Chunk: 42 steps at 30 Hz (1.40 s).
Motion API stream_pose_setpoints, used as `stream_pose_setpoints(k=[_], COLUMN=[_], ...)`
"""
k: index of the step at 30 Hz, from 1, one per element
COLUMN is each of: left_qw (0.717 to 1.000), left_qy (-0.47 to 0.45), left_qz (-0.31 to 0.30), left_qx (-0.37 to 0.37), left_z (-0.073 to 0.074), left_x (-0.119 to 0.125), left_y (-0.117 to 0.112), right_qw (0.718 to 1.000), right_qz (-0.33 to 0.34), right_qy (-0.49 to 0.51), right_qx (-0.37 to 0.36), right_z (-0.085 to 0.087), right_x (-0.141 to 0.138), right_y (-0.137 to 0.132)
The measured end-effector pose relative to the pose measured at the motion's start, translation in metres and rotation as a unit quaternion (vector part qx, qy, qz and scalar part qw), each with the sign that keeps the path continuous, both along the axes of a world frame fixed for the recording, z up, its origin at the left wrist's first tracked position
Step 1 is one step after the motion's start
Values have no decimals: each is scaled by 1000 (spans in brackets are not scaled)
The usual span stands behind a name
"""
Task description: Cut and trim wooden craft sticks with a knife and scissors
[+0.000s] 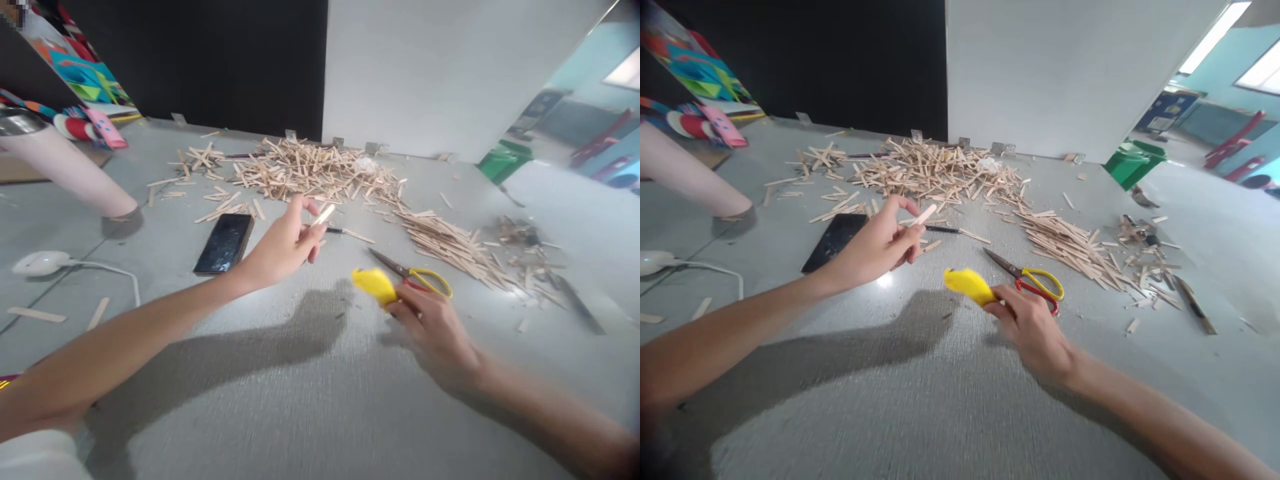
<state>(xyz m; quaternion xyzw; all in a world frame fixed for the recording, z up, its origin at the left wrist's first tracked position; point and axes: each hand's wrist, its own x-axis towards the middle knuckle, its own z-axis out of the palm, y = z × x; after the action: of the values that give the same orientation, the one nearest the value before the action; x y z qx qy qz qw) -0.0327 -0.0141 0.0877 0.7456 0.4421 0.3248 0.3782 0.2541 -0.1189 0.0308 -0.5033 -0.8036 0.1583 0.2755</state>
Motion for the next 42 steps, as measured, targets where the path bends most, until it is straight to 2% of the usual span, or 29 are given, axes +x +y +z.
stream_pose_setpoints(k=[3, 5, 8, 10, 13, 15, 17, 19, 23, 26, 29, 32, 36, 42], left_qw=[998, 997, 993, 985, 974, 973, 973, 970, 954, 948, 945, 944, 948, 939], left_qy=[-26, -46, -63, -76, -80, -98, -128, -163, -181, -176, -168, -157, -137, -145], left_qz=[-35, -38, -56, -98, -152, -154, -145, -130, -102, -108, -120, -132, -153, -168], left_qx=[-37, -49, -83, -116, -151, -143, -124, -127, -215, -243, -253, -257, -244, -263], left_z=[-4, -8, -18, -25, -34, -38, -41, -47, -66, -83, -95, -100, -98, -97], left_x=[3, 6, 12, 16, 22, 25, 27, 29, 33, 37, 39, 39, 37, 38], left_y=[-4, -8, -16, -23, -35, -41, -45, -47, -51, -55, -58, -61, -62, -61], right_qw=[977, 962, 973, 984, 990, 985, 979, 980, 988, 984, 971, 967, 967, 973], right_qz=[-32, -35, -52, -47, 17, 74, 99, 78, -18, -63, -62, -24, 51, 68], right_qy=[193, 260, 224, 167, 138, 155, 175, 178, 130, 157, 229, 254, 244, 207], right_qx=[-82, -71, -1, 32, 35, 22, 26, 52, 81, 52, 26, 31, 57, 76], right_z=[2, 4, 9, 9, 3, -3, -6, -3, 4, -6, -22, -31, -33, -35], right_x=[1, 0, -8, -17, -30, -38, -41, -40, -28, -23, -25, -27, -24, -23], right_y=[-3, -1, 4, 7, 10, 11, 10, 8, 0, -3, -3, -2, 1, 2])
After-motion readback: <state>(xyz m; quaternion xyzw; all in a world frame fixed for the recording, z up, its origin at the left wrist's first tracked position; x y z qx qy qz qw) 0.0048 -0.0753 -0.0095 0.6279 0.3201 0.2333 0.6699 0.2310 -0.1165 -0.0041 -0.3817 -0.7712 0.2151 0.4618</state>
